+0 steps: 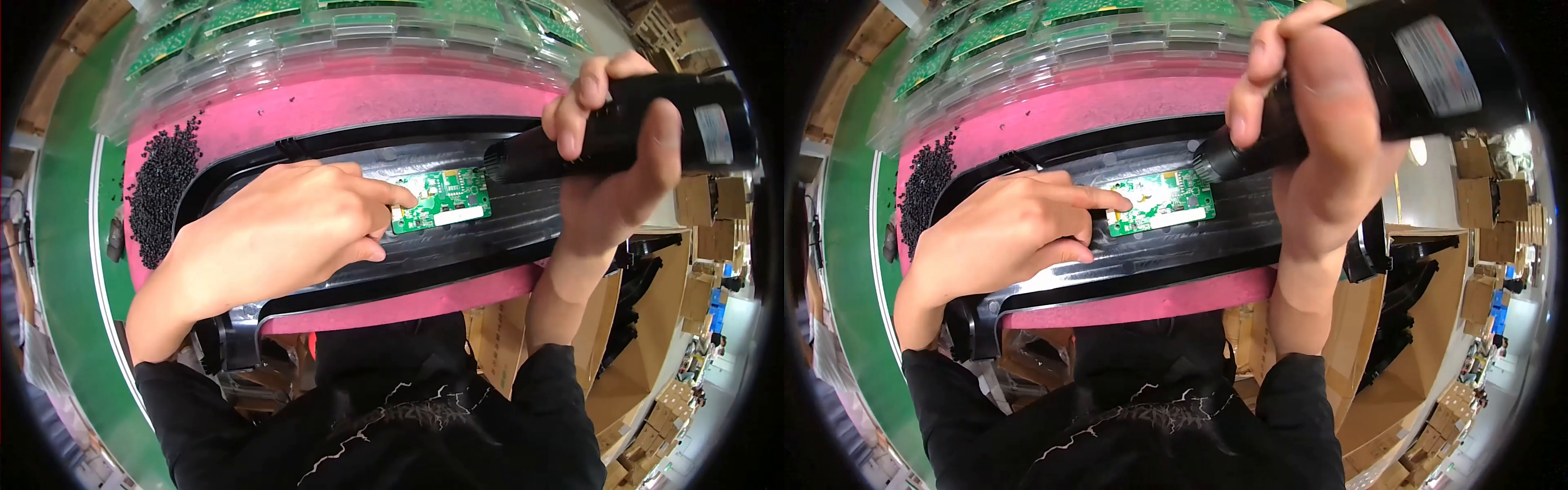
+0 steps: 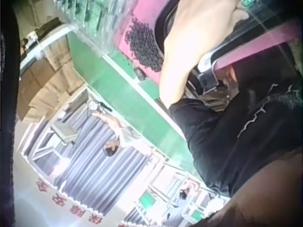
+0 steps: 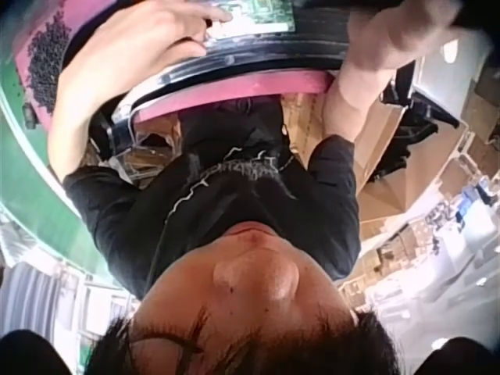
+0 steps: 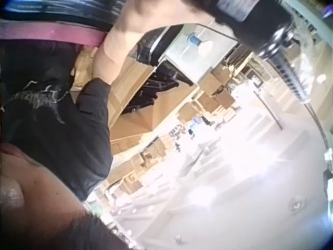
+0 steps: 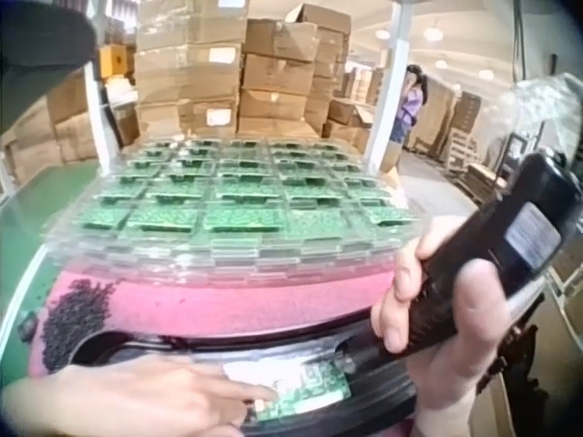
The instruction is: Installing circuit boards into plastic housings using an electric screwdriver in a manufacturing setting.
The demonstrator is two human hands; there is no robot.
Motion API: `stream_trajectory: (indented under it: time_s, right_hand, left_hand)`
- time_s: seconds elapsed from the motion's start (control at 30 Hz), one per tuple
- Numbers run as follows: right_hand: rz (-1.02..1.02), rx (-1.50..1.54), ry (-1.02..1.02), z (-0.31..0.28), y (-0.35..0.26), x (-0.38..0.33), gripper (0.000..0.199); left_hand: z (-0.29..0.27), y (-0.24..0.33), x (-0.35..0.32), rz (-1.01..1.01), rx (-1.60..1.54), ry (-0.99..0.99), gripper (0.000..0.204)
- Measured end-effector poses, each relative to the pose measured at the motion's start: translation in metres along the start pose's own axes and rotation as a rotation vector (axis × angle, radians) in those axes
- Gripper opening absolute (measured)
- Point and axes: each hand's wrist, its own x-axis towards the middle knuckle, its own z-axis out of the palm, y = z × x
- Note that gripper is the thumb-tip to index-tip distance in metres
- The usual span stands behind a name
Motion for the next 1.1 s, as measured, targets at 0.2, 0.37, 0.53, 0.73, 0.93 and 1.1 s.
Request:
stream_trajectory:
  time_s: [0.2, 0.37, 0.53, 0.73, 0.93, 1.1]
  right_hand:
    - [0.164, -0.109, -0.08, 0.015, -0.005, 0.007, 0.027]
    - [0.182, -0.054, 0.013, 0.029, -0.002, 0.005, 0.027]
    - [0.106, 0.275, 0.013, 0.006, 0.0, -0.001, 0.03]
    - [0.012, 0.84, 0.058, 0.005, -0.013, -0.012, 0.035]
    - [-0.063, 0.771, 0.041, 0.024, -0.015, -0.017, 0.028]
    - [-0.096, 0.69, -0.015, 0.025, -0.015, -0.016, 0.041]
  left_hand:
    - [-0.005, 0.005, -0.005, -0.142, 0.017, -0.157, 0.019]
    - [-0.006, 0.001, -0.005, -0.093, 0.044, -0.134, 0.024]
    - [-0.002, -0.002, -0.003, -0.041, -0.083, 0.006, 0.023]
    - [-0.007, 0.004, 0.01, -0.103, -0.118, 0.149, 0.024]
    - [-0.007, 0.006, 0.006, -0.124, -0.266, 0.184, 0.019]
    - [-0.015, 0.01, 0.007, -0.236, -0.335, 0.181, 0.017]
